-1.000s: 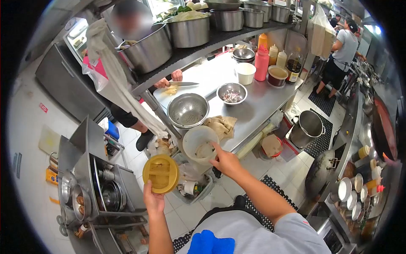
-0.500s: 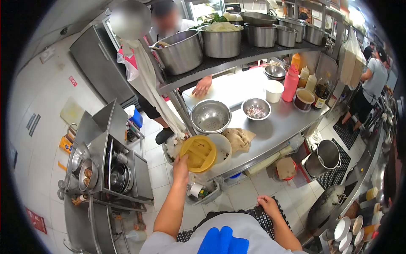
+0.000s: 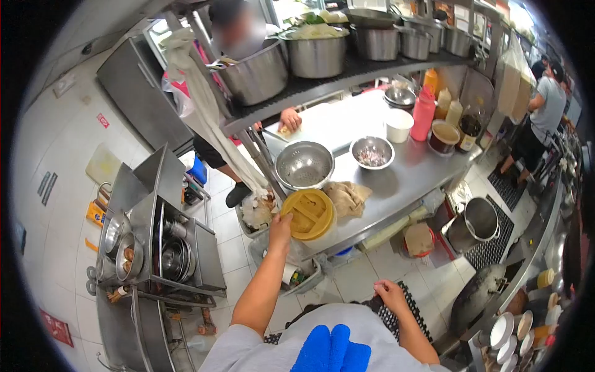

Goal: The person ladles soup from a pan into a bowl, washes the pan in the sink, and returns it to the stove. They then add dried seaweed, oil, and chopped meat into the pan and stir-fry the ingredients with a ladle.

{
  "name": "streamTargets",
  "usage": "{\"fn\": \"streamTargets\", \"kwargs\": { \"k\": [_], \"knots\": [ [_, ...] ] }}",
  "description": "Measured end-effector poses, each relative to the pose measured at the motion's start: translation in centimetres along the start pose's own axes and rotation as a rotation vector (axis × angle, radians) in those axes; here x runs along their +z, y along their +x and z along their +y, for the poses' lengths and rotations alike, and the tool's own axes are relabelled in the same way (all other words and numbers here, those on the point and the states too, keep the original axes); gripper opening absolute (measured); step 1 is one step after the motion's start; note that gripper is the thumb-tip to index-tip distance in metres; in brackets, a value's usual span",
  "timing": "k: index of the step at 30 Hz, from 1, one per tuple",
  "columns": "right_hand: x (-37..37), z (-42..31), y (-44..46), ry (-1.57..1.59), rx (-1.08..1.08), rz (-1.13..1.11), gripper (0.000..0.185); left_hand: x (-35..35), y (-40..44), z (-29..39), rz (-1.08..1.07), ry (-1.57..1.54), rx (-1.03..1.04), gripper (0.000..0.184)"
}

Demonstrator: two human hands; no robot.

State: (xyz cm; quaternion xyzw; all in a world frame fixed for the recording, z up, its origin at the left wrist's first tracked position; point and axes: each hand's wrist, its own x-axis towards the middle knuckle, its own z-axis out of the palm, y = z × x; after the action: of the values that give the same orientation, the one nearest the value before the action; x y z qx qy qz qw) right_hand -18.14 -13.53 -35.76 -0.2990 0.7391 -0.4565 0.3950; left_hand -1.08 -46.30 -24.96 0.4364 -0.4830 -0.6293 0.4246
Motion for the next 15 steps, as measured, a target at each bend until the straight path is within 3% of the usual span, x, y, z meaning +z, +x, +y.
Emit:
{"fn": "streamTargets", "kwargs": {
  "k": [1, 4, 7, 9, 11, 15],
  "knots": [
    [-0.3, -1.0, -0.1, -0.128, -0.007, 0.000, 0.028, -0.1, 0.3, -0.5, -0.009, 0.016, -0.027, 0.029],
    [-0.5, -1.4, 0.6, -0.046, -0.008, -0.026, 0.028, -0.6, 1.0, -2.0, 0.001, 0.139, -0.023, 0.033],
    [-0.5, -1.4, 1.6, -0.037, -0.039, -0.055, 0.028, -0.4, 1.5, -2.4, 0.036, 0.038, -0.006, 0.033],
    [-0.7, -1.1, 2.2, 0.120, -0.080, -0.048, 0.028, -0.6, 1.9, -2.0, 0.022, 0.050, -0.009, 0.034],
    [-1.3, -2.6, 2.2, 0.455, 0.202, -0.012, 0.029, -1.0, 2.9, -2.1, -0.001, 0.026, 0.018, 0.035],
    [-3.2, -3.7, 2.5, 0.827, 0.175, 0.023, 0.023, 0.5, 1.8, -0.1, -0.082, -0.048, -0.102, 0.035]
  ]
}}
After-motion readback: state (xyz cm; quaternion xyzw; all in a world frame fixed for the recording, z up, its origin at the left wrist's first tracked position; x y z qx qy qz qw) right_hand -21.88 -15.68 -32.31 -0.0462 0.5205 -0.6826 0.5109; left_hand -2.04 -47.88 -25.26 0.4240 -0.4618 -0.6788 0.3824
